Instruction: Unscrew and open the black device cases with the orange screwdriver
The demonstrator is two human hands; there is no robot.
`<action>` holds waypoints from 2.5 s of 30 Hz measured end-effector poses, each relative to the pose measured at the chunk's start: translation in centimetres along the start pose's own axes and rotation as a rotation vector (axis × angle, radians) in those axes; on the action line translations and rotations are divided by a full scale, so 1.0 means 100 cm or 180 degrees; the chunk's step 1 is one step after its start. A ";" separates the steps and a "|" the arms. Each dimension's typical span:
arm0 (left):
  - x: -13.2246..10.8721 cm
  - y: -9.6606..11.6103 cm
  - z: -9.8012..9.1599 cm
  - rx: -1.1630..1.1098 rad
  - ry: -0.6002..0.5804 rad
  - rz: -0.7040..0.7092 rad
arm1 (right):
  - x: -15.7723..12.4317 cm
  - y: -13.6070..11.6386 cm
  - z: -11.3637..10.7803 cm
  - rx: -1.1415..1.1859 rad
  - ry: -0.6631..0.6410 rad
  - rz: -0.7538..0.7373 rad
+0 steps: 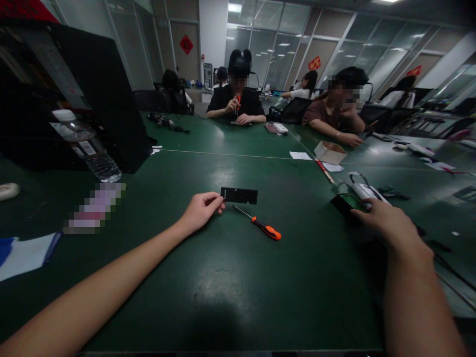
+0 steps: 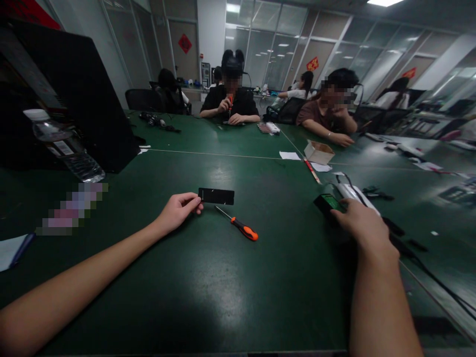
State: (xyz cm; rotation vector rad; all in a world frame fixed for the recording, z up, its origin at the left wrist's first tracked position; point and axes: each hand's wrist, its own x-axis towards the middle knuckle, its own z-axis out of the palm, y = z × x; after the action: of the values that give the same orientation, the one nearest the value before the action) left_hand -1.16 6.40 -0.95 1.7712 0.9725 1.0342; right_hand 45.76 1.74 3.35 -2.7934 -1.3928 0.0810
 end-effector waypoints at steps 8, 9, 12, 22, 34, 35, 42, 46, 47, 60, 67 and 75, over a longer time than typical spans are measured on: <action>-0.007 0.008 0.007 0.0382 -0.0285 0.0306 | -0.064 -0.102 0.013 0.2803 0.0291 -0.1857; -0.009 0.010 0.008 0.0507 -0.0367 0.0422 | -0.076 -0.116 0.018 0.3245 -0.0332 -0.2120; -0.014 0.013 0.011 0.0821 -0.0507 0.0794 | -0.110 -0.145 0.029 0.3643 -0.1765 -0.2577; -0.020 0.008 0.012 0.1067 -0.0530 0.1488 | -0.137 -0.152 0.029 0.3509 -0.2854 -0.2961; -0.015 0.013 0.013 0.0617 0.0070 0.0822 | -0.032 -0.045 -0.022 0.0323 0.0548 -0.0820; -0.014 0.012 0.014 0.0525 0.0126 0.0744 | -0.023 -0.033 -0.022 0.0132 0.0528 -0.0476; -0.008 0.006 0.016 -0.0586 0.0685 0.0132 | -0.005 -0.004 -0.008 -0.0022 0.0345 -0.0181; -0.007 0.007 0.014 -0.0651 0.0826 0.0106 | -0.004 -0.007 -0.006 -0.0047 0.0302 -0.0280; -0.007 0.007 0.014 -0.0665 0.0832 0.0106 | -0.004 -0.008 -0.006 -0.0041 0.0292 -0.0281; -0.007 0.003 0.014 -0.0595 0.0770 0.0191 | -0.008 -0.010 -0.012 -0.0123 -0.0007 -0.0092; -0.006 0.003 0.015 -0.0521 0.0726 0.0206 | -0.022 -0.028 -0.017 -0.0225 -0.0038 0.0105; -0.006 0.001 0.015 -0.0457 0.0675 0.0192 | -0.025 -0.038 -0.011 -0.0284 0.0044 0.0203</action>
State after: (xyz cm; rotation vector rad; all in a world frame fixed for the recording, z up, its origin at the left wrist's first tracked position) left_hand 0.00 5.41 -1.51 1.6050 0.9514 1.3178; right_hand 41.31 1.99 4.74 -2.9048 -1.3371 0.0004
